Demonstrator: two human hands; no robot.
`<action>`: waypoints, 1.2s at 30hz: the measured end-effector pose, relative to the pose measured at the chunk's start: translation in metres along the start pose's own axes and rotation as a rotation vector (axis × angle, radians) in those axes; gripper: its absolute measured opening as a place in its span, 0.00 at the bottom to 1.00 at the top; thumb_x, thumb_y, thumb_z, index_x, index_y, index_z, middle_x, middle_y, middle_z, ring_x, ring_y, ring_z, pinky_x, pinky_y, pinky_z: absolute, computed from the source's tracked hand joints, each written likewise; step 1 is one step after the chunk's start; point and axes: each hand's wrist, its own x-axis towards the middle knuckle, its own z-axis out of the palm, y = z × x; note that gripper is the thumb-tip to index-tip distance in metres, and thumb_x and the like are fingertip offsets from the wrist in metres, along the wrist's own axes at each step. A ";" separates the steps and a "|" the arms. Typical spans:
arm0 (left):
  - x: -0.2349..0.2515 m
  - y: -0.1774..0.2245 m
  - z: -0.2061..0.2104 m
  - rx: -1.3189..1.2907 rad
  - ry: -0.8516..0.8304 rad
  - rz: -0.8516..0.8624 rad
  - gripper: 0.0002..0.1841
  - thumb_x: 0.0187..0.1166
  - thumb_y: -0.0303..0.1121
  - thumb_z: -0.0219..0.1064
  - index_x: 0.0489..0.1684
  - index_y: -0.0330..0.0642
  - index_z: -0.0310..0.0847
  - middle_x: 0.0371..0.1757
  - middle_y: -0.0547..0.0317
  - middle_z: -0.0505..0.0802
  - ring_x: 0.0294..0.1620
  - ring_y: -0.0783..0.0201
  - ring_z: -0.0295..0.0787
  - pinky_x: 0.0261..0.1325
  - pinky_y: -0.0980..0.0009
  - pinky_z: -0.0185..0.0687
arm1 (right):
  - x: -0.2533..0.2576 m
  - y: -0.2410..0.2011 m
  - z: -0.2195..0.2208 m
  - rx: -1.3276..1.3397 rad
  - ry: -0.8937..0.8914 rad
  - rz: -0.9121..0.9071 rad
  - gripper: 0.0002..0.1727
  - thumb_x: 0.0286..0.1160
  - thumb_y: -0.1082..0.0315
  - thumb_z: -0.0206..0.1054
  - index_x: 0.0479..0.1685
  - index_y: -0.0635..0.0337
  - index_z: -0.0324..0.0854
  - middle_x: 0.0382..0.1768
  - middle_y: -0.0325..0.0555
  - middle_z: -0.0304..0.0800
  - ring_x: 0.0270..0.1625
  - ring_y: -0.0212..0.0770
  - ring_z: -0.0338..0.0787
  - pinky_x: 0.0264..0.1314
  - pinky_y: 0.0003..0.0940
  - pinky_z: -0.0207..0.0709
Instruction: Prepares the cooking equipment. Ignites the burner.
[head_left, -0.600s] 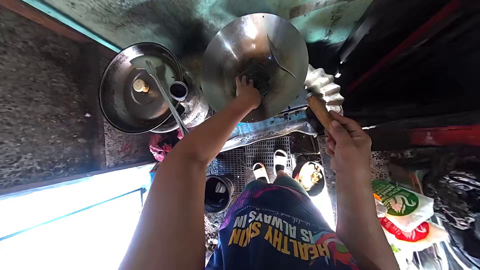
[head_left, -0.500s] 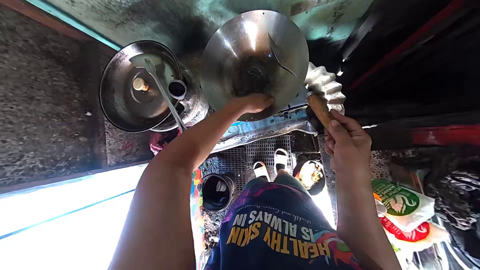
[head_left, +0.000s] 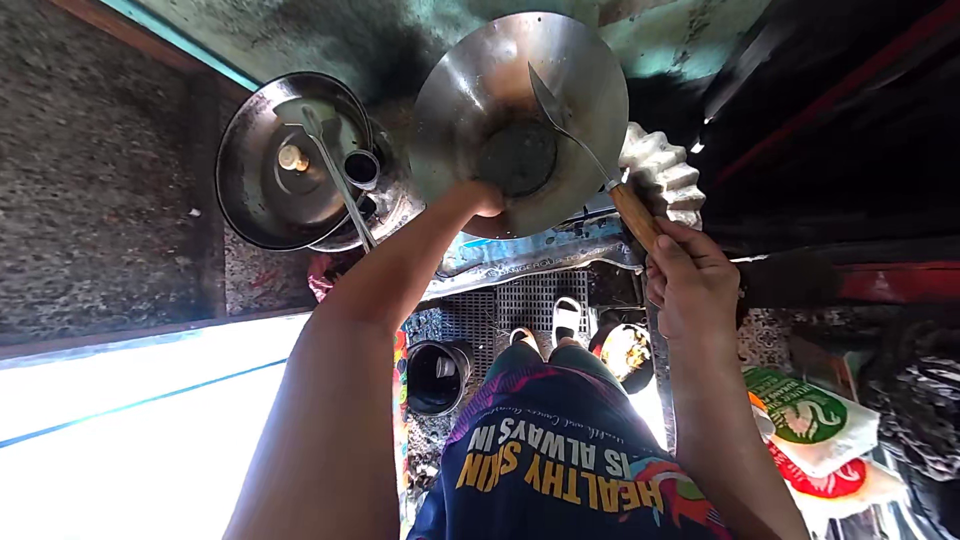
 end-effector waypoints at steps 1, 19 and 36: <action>0.013 -0.005 0.001 -0.043 0.059 0.005 0.30 0.96 0.47 0.43 0.83 0.30 0.66 0.84 0.27 0.71 0.84 0.31 0.67 0.81 0.32 0.60 | -0.002 0.000 -0.001 -0.008 0.003 -0.001 0.13 0.88 0.69 0.61 0.64 0.57 0.85 0.29 0.33 0.82 0.15 0.20 0.67 0.14 0.13 0.61; -0.095 0.084 0.037 -1.609 0.361 0.353 0.29 0.97 0.50 0.38 0.78 0.35 0.65 0.46 0.48 0.90 0.39 0.59 0.91 0.44 0.62 0.89 | -0.064 0.072 0.066 -0.250 -0.037 -0.282 0.21 0.85 0.68 0.61 0.71 0.68 0.68 0.34 0.40 0.82 0.27 0.25 0.78 0.32 0.24 0.76; -0.256 -0.040 0.151 -1.090 0.464 0.355 0.18 0.94 0.37 0.47 0.71 0.37 0.72 0.29 0.61 0.81 0.22 0.72 0.78 0.29 0.74 0.79 | 0.034 0.099 -0.031 -1.269 0.409 0.314 0.28 0.85 0.67 0.60 0.81 0.70 0.68 0.81 0.74 0.69 0.84 0.70 0.69 0.78 0.70 0.66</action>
